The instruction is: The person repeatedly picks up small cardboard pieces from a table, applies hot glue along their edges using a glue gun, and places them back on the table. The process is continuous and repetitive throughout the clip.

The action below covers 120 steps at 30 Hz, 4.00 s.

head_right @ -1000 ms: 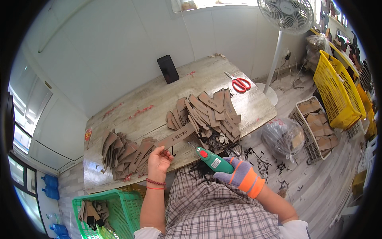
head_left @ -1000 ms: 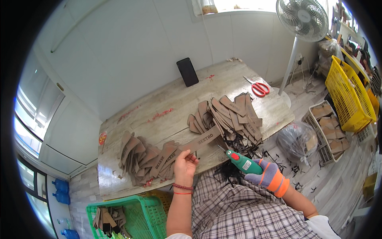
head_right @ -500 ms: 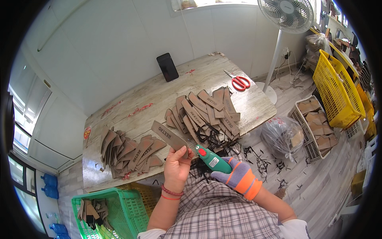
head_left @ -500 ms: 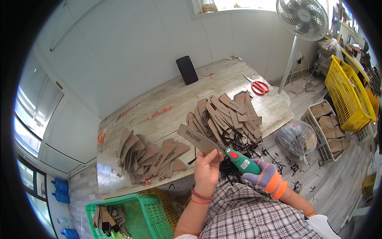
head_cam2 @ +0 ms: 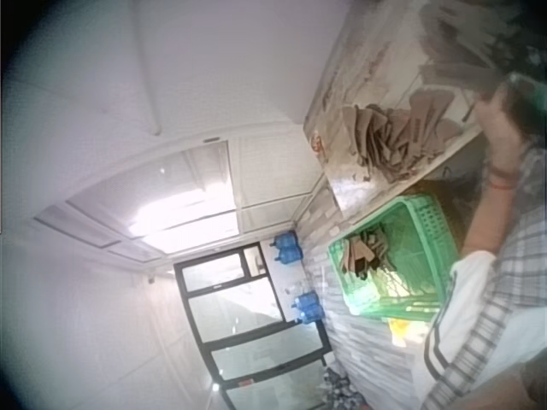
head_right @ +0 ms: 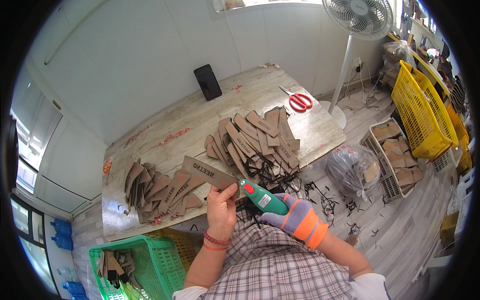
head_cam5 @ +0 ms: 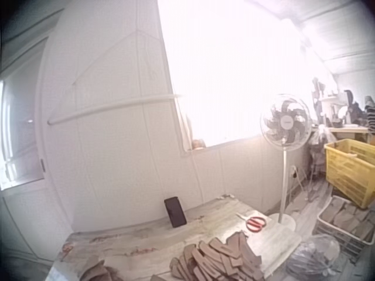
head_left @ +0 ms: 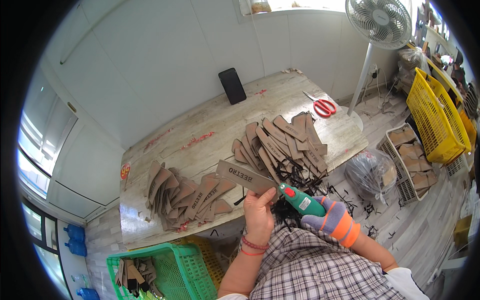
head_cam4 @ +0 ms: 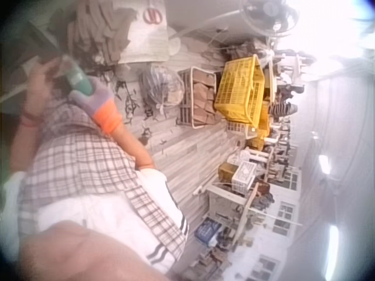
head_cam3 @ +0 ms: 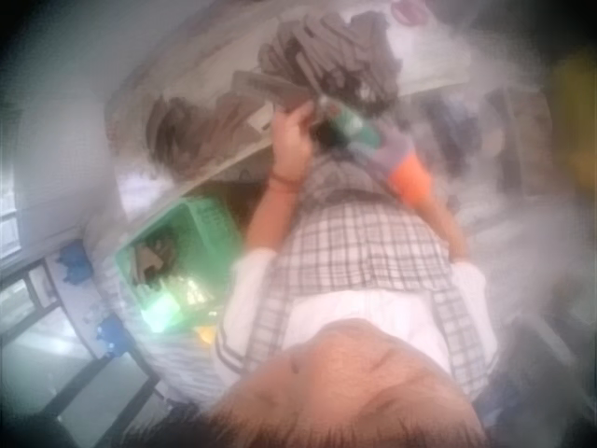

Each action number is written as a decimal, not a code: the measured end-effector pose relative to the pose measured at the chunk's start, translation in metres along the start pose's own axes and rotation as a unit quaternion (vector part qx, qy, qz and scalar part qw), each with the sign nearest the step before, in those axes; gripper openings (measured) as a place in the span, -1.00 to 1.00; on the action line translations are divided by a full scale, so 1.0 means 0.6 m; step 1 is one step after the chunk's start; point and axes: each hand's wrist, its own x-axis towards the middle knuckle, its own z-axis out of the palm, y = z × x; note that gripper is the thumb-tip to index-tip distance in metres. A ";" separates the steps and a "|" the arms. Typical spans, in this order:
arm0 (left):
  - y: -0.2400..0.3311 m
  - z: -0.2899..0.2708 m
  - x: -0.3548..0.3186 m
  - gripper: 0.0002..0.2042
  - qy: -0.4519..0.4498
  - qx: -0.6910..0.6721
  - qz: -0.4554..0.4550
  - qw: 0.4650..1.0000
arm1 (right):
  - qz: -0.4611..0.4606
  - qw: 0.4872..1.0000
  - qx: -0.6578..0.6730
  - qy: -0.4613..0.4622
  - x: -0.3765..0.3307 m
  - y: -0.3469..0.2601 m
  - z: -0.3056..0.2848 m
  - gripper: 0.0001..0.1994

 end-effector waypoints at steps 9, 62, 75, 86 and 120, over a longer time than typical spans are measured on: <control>0.012 0.004 0.007 -0.88 0.074 -0.052 -0.004 0.996 | 0.047 0.999 0.009 0.009 0.006 -0.009 -0.002 -0.43; 0.048 -0.036 0.094 -0.89 0.111 0.246 0.144 0.952 | 0.041 0.999 -0.007 0.019 0.030 0.013 -0.001 -0.43; -0.006 0.030 0.055 -0.93 0.037 0.020 0.043 0.998 | 0.021 0.998 0.038 0.046 0.017 -0.010 -0.011 -0.52; -0.032 0.026 0.027 -0.95 -0.011 0.047 -0.005 0.999 | 0.024 0.993 0.105 0.048 0.017 -0.009 -0.015 -0.49; 0.077 -0.026 0.046 -0.92 -0.126 0.298 0.062 0.944 | 0.056 0.997 -0.020 -0.046 -0.003 -0.018 -0.053 -0.49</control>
